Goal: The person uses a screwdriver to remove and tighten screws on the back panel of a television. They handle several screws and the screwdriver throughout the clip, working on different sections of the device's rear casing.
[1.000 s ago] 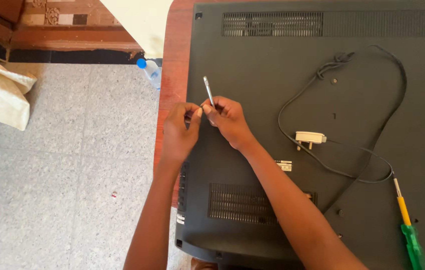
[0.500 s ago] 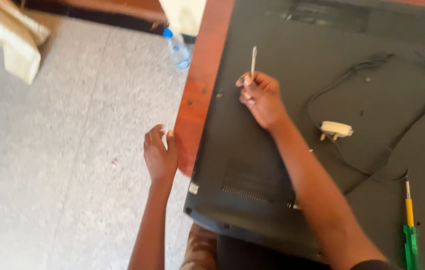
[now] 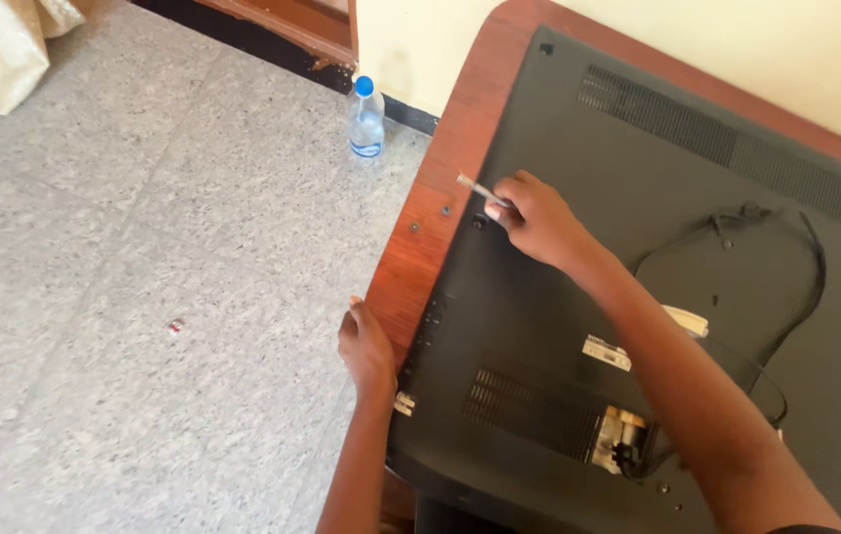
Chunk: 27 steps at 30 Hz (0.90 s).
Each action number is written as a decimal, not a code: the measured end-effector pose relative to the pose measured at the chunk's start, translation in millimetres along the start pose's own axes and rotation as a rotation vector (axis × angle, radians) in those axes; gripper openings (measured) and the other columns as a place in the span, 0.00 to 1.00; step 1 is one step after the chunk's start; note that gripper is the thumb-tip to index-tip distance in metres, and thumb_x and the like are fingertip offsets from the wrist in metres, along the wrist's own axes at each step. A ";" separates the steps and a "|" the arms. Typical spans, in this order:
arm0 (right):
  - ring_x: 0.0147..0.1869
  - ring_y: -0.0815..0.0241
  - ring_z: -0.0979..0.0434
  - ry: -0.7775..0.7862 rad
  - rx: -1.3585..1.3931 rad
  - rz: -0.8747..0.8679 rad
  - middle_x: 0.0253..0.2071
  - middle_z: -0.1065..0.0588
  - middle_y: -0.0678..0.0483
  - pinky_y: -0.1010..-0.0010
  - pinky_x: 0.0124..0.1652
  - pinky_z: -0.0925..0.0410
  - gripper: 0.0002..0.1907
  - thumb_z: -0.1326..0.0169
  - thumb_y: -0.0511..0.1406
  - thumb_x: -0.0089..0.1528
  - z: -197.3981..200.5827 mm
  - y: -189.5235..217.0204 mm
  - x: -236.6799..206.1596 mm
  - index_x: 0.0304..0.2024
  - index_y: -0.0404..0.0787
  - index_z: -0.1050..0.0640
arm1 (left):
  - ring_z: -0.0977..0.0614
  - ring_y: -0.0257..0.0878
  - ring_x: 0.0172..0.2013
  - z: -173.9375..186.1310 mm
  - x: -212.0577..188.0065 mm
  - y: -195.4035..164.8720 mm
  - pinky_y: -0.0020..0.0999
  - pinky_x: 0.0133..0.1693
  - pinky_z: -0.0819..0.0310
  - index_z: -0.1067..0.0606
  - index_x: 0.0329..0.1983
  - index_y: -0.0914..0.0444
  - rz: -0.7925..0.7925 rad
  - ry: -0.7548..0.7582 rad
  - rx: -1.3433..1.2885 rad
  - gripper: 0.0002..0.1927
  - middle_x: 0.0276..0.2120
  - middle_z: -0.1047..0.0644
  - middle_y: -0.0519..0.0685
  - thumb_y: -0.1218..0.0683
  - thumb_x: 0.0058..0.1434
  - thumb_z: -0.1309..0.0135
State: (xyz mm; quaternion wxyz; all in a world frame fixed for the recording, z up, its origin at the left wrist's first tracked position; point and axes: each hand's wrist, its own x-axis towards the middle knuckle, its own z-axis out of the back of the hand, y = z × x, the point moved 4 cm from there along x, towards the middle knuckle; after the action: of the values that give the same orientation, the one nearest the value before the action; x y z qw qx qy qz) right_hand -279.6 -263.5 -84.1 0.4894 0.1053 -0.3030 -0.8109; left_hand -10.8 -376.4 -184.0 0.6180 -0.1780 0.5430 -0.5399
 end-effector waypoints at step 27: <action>0.41 0.43 0.22 0.251 -0.417 -0.039 0.45 0.30 0.47 0.54 0.38 0.29 0.12 0.40 0.28 0.57 -1.3 40.3 14.2 0.42 0.41 0.24 | 0.35 0.44 0.20 -3.2 -7.2 -8.4 0.49 0.29 0.39 0.29 0.25 0.72 0.063 0.073 -0.082 0.30 0.16 0.33 0.56 0.42 0.71 0.62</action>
State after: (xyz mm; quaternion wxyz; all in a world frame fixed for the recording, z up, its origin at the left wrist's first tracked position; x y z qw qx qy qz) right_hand -256.6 -289.9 -59.3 0.5185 0.1079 -0.0636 -0.8459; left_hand -16.3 -372.0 -174.9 0.6068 -0.1662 0.5923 -0.5035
